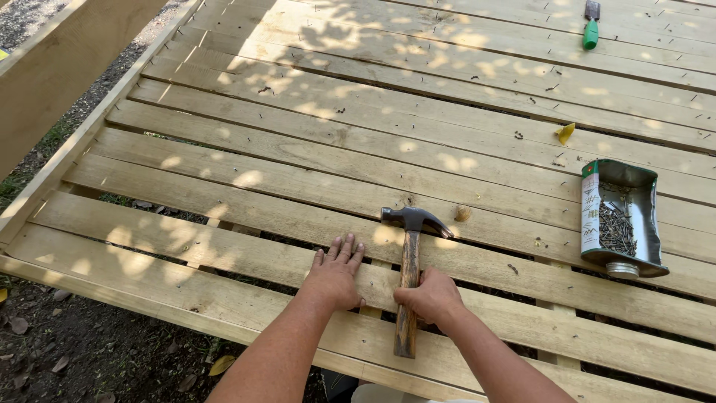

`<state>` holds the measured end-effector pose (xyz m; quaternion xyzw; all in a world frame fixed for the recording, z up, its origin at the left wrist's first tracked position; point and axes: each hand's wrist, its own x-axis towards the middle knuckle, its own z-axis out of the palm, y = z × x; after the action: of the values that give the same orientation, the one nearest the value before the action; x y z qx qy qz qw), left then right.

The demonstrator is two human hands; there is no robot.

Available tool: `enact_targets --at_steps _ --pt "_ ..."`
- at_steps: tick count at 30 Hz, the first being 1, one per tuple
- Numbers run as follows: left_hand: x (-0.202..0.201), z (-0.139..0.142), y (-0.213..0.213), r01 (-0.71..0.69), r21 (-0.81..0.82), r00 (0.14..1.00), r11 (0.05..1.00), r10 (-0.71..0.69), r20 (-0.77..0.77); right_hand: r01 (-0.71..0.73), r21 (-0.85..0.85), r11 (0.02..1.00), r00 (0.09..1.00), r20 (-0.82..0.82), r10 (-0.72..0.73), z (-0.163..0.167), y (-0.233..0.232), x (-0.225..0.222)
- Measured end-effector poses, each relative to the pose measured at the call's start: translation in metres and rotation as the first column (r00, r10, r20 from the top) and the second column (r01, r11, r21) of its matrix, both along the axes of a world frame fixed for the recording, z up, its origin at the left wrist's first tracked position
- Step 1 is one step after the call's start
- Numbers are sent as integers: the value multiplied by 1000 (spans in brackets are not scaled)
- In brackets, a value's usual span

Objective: The person sits on a low stool in front of a slatted wooden frame and hammers nails into the slats with a claw hammer, taking nails from a tin can placed on the frame and moving along the slats to drive nails at different spots.

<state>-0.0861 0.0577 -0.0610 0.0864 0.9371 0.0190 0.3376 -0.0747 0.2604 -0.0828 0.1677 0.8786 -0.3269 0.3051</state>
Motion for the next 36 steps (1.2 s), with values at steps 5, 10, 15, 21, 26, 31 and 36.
enact_targets --at_steps 5,10,15,21,26,31,36 --pt "6 14 2 -154 -41 987 987 156 50 515 -529 675 851 410 -328 14 31 -5" --pt "5 20 -1 -212 -48 971 976 216 105 310 -420 853 941 261 -214 38 42 9" --pt "4 14 -5 -209 -21 972 978 210 106 -87 34 996 996 22 87 49 35 35" --pt "5 10 -8 -214 -8 972 977 214 99 -158 9 987 984 -82 158 51 40 56" --pt "5 11 -7 -215 -15 971 977 215 101 -283 73 956 959 36 281 57 28 55" --pt "7 12 -8 -209 -10 973 978 209 98 -285 128 950 959 48 281 69 17 48" --pt "6 12 -9 -207 -6 973 978 207 105 -251 54 966 966 71 247 73 17 56"
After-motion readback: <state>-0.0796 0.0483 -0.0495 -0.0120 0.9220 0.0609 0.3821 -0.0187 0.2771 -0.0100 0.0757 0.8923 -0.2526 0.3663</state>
